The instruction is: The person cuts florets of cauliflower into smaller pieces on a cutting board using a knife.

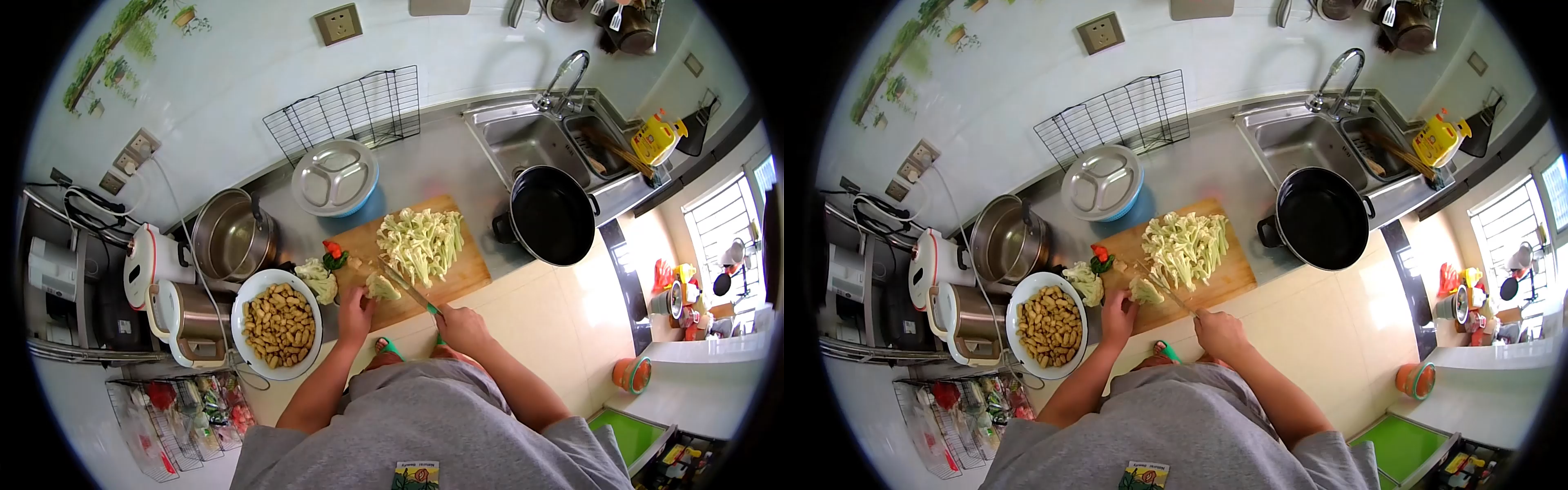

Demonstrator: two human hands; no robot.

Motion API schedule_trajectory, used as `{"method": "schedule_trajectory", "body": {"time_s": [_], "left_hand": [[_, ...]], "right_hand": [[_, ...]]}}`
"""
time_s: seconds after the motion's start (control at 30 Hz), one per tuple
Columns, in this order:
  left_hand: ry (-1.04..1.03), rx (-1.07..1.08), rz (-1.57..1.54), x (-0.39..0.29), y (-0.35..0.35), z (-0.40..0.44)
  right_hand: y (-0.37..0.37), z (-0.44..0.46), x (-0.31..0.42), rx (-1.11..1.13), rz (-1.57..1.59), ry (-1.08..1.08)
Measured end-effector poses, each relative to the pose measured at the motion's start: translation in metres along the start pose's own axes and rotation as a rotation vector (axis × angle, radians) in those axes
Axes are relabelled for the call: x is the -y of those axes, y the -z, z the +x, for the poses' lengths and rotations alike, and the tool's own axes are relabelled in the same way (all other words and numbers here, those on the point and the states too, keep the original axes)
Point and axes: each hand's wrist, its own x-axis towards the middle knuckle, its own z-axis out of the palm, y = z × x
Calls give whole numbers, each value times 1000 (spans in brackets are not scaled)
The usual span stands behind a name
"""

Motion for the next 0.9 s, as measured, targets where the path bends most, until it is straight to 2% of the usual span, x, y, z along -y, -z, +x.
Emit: {"method": "schedule_trajectory", "body": {"time_s": [0.07, 0.27, 0.53, 0.67, 0.73, 0.9], "left_hand": [[89, 32, -105, -4, 2, 1], [38, 2, -43, 2, -1, 0], [73, 7, -62, -4, -4, 2], [85, 10, -48, -1, -5, 1], [72, -9, -39, 7, -10, 1], [62, -26, -29, 4, -8, 2]], "right_hand": [[9, -6, 0, 19, 6, 22], [2, -12, 6, 113, -1, -25], [-6, 0, 27, 233, -88, -74], [-16, 0, 26, 220, -138, -50], [-24, 1, 23, 111, -193, 16], [-36, 3, 21, 36, -202, 65]]}}
